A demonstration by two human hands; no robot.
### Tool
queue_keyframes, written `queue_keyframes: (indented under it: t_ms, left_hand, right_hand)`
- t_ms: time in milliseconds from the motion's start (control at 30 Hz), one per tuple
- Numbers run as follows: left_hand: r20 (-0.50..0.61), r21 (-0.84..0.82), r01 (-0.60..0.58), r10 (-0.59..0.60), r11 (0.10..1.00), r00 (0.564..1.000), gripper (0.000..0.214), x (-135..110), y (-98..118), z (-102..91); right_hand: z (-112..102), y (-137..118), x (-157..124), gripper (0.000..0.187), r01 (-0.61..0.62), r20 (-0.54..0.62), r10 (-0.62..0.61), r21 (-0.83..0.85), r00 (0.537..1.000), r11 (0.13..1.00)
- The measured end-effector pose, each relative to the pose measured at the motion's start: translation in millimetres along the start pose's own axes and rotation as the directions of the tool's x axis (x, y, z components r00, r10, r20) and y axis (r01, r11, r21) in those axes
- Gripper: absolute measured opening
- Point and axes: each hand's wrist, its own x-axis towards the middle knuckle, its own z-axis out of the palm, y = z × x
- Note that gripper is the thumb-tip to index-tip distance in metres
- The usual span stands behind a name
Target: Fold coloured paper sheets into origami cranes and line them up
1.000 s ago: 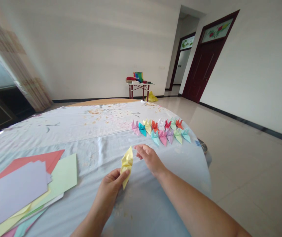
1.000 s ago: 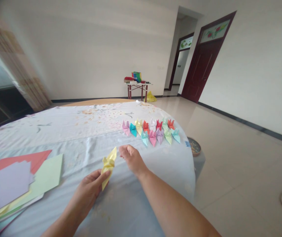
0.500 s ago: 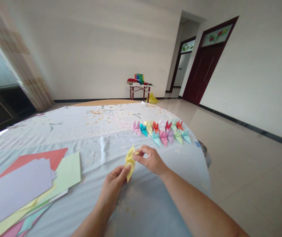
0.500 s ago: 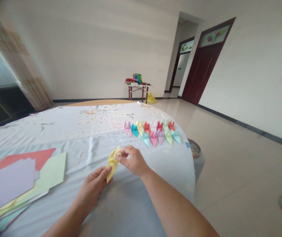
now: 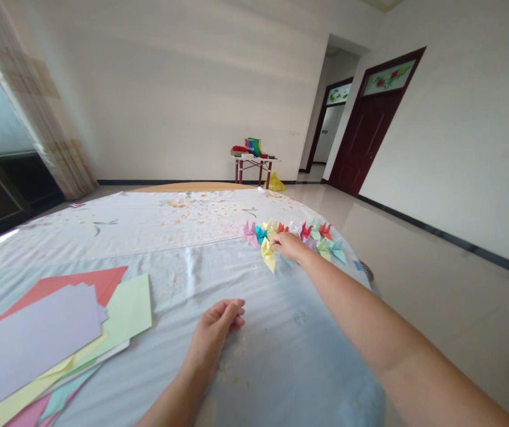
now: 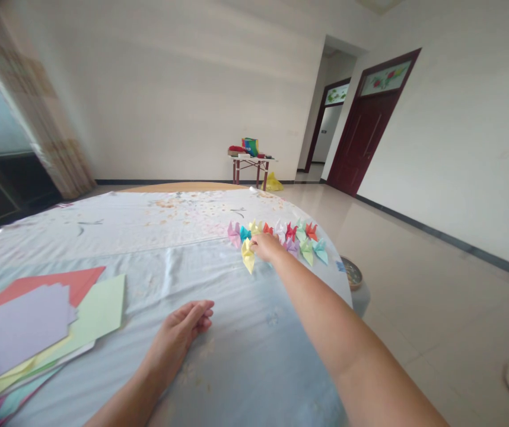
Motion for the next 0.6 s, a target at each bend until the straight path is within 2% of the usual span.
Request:
queue_keyframes:
  t_ms: [233, 333, 400, 500, 600]
  left_hand:
    - [0.012, 0.018, -0.001, 0.001, 1.000, 1.000, 0.033, 1.2, -3.0, 0.0]
    - [0.031, 0.033, -0.024, 0.023, 0.999, 0.999, 0.034, 1.6, -5.4, -0.5]
    - [0.020, 0.043, -0.033, 0.032, 0.999, 0.999, 0.036, 0.8, -6.1, 0.0]
    - [0.014, 0.072, -0.050, 0.049, 0.996, 0.999, 0.035, -0.8, -6.6, 1.9]
    - [0.032, 0.133, -0.089, 0.086, 0.987, 0.996, 0.031, -3.5, -7.8, 4.9]
  right_hand:
    - [11.3, 9.2, 3.0, 0.013, -0.005, 0.051, 0.013, -0.150, 0.999, 0.989]
    - [8.3, 12.4, 0.5, 0.013, -0.003, 0.068, 0.016, -0.192, 0.998, 0.981]
    - [2.2, 10.8, -2.7, 0.022, 0.003, 0.062, 0.010, -0.207, 0.998, 0.978]
    - [-10.7, -2.6, -12.2, 0.033, 0.031, 0.011, -0.029, -0.215, 1.000, 0.976]
    - [-17.4, -30.0, -31.0, 0.027, 0.148, -0.189, -0.172, -0.139, 0.967, 0.979]
